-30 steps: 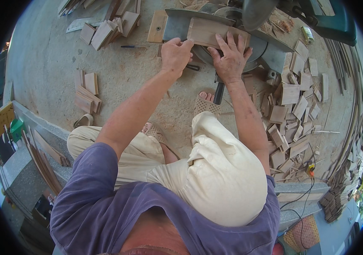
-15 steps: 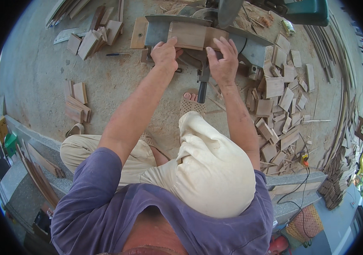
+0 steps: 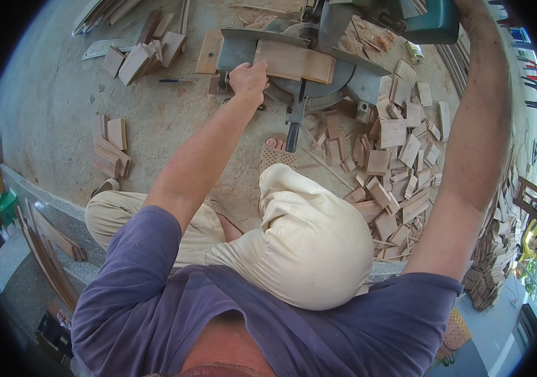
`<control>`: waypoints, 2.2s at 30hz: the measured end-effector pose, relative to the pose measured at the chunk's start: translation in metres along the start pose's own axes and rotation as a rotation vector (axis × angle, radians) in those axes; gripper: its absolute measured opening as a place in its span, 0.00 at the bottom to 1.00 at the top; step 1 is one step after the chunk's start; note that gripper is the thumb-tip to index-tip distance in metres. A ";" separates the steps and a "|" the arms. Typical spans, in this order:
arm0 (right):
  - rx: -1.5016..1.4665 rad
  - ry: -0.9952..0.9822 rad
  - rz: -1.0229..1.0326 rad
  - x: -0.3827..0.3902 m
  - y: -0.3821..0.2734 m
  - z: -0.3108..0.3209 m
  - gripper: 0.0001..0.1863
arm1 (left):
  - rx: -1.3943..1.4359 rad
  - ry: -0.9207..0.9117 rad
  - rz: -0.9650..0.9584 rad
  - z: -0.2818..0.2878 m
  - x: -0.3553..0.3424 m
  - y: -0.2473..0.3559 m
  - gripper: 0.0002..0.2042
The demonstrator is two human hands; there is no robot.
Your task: Cutting and organizing small wooden blocks using a miter saw.
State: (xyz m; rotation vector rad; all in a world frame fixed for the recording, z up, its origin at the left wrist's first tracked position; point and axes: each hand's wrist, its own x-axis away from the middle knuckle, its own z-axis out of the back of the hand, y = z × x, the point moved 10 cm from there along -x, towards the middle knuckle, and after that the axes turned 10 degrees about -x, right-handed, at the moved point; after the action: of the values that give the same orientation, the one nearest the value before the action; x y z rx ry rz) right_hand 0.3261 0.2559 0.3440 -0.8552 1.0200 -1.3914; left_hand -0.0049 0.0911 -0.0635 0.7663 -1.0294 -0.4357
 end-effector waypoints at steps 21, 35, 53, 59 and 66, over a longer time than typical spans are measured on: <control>-0.209 0.164 0.028 0.173 0.069 -0.040 0.22 | -0.243 0.033 -0.145 0.010 0.014 0.021 0.16; -0.260 0.184 0.111 0.182 0.081 -0.038 0.20 | -0.222 0.024 -0.133 0.010 0.016 0.018 0.16; -0.180 0.206 0.161 0.202 0.086 -0.044 0.19 | -0.269 0.004 -0.156 0.009 0.014 0.022 0.16; -0.173 0.220 0.193 0.210 0.094 -0.044 0.20 | -0.217 0.020 -0.185 0.008 0.008 0.019 0.18; -0.130 0.264 0.267 0.234 0.112 -0.050 0.21 | -0.254 0.018 -0.207 0.007 0.005 0.018 0.18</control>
State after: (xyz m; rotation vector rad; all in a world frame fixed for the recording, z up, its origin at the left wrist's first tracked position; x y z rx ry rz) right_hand 0.3014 0.0313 0.2067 -0.6105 1.3867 -1.2388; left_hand -0.0088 0.0969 -0.0453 0.6484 -0.8607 -0.7223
